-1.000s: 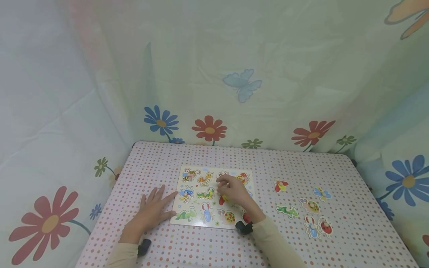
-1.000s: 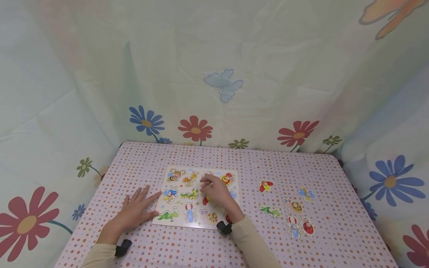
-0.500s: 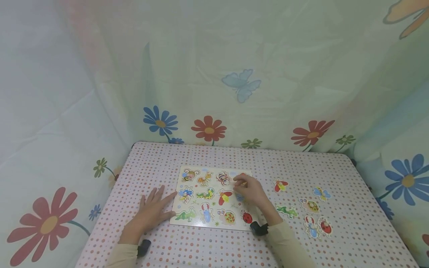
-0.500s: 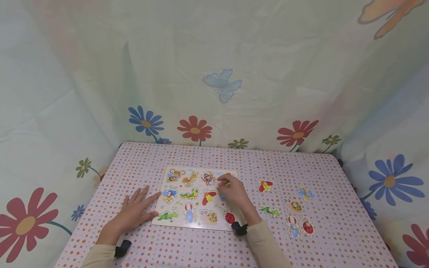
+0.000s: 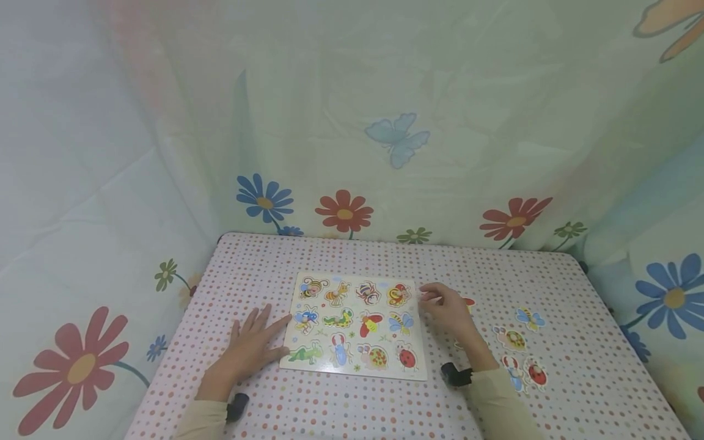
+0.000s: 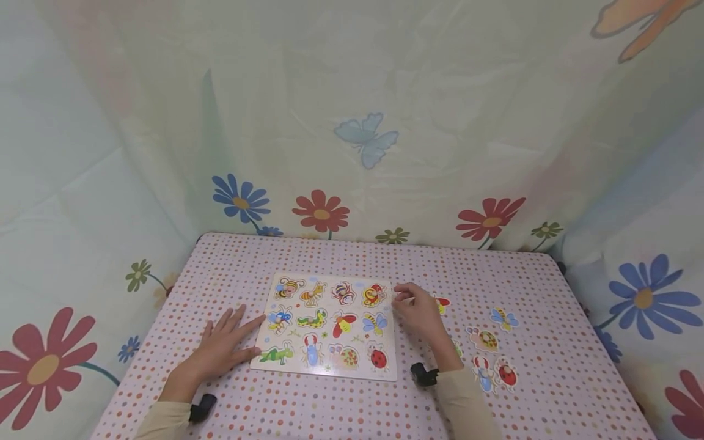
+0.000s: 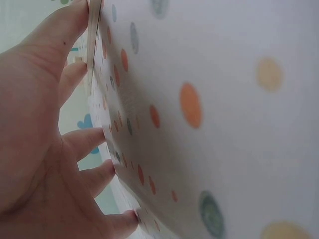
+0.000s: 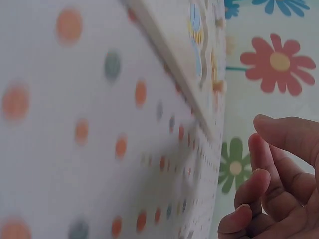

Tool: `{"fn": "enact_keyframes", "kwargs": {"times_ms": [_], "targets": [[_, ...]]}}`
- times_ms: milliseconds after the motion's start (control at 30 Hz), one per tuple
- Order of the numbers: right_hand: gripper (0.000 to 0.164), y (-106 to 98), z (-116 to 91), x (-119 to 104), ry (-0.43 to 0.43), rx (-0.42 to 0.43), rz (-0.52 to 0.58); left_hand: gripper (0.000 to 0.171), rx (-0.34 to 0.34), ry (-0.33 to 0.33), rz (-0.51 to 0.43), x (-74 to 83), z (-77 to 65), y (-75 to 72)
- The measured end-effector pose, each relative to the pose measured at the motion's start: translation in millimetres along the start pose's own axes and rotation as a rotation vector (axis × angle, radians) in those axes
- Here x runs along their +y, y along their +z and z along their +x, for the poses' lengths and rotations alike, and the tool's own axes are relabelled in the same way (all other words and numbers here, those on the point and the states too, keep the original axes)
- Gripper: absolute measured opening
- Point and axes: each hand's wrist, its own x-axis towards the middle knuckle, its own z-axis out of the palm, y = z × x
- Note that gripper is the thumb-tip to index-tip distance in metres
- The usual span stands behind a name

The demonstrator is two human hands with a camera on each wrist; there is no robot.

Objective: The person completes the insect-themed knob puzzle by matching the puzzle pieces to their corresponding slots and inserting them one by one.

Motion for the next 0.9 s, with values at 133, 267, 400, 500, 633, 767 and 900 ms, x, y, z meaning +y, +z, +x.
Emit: {"fn": "enact_keyframes", "kwargs": {"times_ms": [133,267,400,500,633,767,900], "targets": [[0.037,-16.7,-0.8,12.8,0.041,0.019,-0.024,0.070,-0.001,-0.005,0.001,-1.1,-0.3,1.3],[0.039,-34.0,0.4,23.6,0.082,0.057,-0.049,0.070,-0.004,-0.005,0.005,-1.3,0.1,1.5],[0.041,-47.5,3.3,37.2,0.111,0.076,-0.064,0.069,-0.001,0.000,0.006,-0.6,-0.1,0.4],[0.043,-53.5,6.8,47.0,0.139,0.072,-0.058,0.069,-0.001,0.001,0.011,-0.5,-0.4,-0.1],[0.045,-55.3,10.7,54.4,0.180,0.061,-0.043,0.069,0.000,0.001,0.009,-0.3,-0.4,-0.7],[0.045,-54.0,12.3,56.7,0.209,0.053,-0.049,0.069,0.002,0.001,0.001,0.4,0.7,-0.8],[0.043,-53.2,11.9,56.9,0.213,0.036,-0.074,0.070,0.000,0.000,0.002,0.3,1.6,-0.6]]}}
